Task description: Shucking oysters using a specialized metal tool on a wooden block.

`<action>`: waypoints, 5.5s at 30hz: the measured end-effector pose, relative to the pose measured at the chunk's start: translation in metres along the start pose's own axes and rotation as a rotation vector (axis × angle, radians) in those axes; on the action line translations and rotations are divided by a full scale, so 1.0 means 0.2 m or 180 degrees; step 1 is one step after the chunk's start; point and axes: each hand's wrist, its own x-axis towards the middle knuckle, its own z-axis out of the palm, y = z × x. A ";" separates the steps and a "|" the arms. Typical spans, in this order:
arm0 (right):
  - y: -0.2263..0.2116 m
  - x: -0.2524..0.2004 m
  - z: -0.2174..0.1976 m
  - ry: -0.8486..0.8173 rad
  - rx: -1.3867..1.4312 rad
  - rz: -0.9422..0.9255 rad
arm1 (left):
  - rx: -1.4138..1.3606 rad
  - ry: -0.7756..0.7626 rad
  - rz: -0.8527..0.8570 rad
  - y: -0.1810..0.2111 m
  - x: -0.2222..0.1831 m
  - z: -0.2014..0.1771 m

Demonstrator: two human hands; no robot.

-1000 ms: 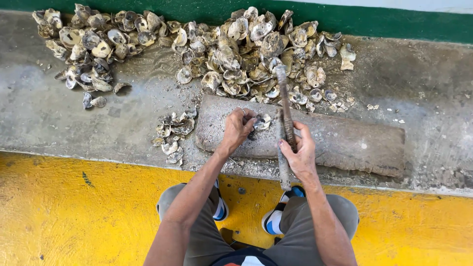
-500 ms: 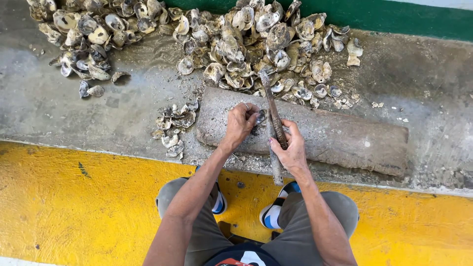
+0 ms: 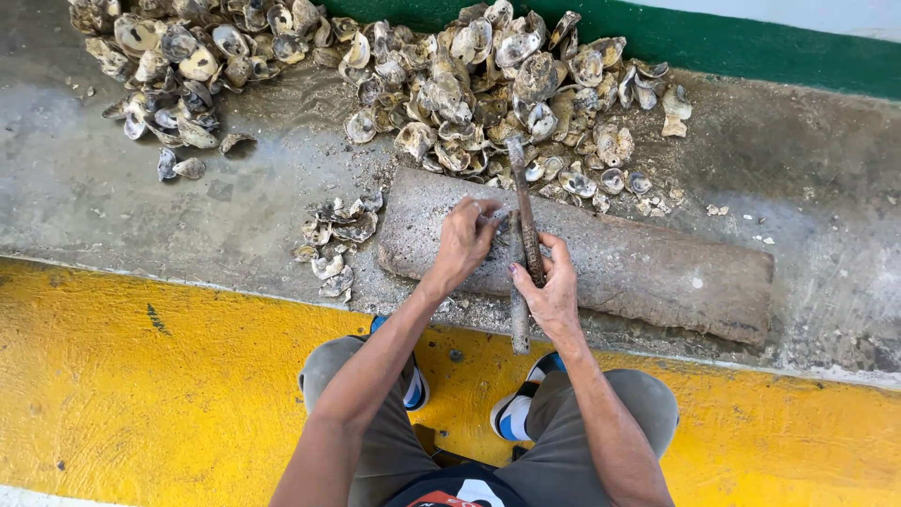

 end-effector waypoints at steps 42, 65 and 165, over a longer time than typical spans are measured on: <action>-0.16 -0.32 -0.14 0.0412 -0.2465 -0.1365 | -0.0341 -0.0520 -0.0508 0.20 -0.49 -0.08; -0.12 -0.35 -0.16 0.0439 -0.2184 -0.1471 | -0.0313 -0.0748 -0.0935 0.24 -0.50 -0.12; -0.04 -0.11 -0.08 0.0236 -0.0861 -0.0035 | 0.0966 0.1370 -0.0665 -0.27 0.41 -0.42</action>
